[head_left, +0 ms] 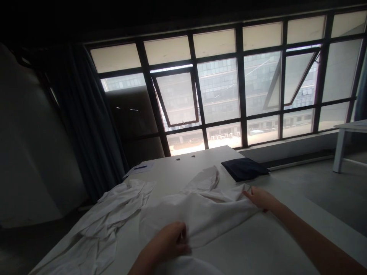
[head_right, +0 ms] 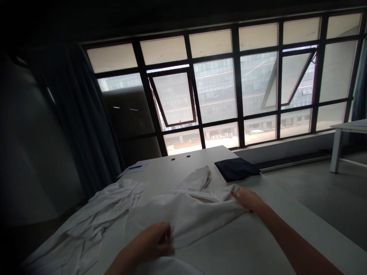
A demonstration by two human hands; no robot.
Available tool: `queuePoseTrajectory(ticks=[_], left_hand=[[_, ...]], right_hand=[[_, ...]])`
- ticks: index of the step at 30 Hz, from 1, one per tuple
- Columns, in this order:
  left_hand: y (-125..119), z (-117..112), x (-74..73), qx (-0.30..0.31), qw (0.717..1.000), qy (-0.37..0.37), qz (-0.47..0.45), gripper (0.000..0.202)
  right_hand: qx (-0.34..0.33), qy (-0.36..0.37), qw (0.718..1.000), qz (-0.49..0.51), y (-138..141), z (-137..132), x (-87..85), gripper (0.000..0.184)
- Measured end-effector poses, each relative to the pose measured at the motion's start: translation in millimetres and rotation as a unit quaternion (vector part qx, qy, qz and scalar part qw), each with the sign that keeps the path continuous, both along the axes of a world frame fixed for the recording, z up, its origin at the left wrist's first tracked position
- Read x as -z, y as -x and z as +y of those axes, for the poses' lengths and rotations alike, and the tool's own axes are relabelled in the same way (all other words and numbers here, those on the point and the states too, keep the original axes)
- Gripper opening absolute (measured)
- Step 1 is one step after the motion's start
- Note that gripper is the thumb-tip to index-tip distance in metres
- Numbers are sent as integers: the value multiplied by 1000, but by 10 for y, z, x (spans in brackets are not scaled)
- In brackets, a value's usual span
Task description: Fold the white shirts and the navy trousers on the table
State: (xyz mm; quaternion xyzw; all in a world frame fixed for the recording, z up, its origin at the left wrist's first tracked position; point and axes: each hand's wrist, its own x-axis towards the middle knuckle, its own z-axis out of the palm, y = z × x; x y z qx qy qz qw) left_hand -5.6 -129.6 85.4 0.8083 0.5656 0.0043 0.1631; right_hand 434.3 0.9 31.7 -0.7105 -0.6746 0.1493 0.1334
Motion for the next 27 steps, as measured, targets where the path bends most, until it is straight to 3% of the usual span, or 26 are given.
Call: queuePoseTrajectory(ticks=[3, 8, 13, 16, 22, 24, 27], left_hand=[[-176, 42, 202, 45, 997, -46, -32, 25], [-170, 195, 490, 32, 987, -158, -27, 7], [15, 335, 616, 21, 967, -243, -74, 12], [100, 396, 592, 19, 946, -307, -103, 22], [139, 390, 351, -63, 903, -397, -151, 39], [109, 353, 271, -47, 922, -345, -168, 44], [38, 292, 209, 41, 966, -193, -168, 54]], right_hand=[[-52, 21, 998, 31, -80, 5, -49, 56], [-120, 63, 989, 59, -308, -106, -170, 75], [-149, 83, 984, 52, -277, -182, -163, 28], [-152, 17, 985, 81, -151, -142, -203, 23], [-38, -113, 985, 126, -16, 2, -356, 51], [-2, -126, 985, 120, -23, 46, -365, 51], [33, -114, 989, 93, -55, 76, -313, 45]])
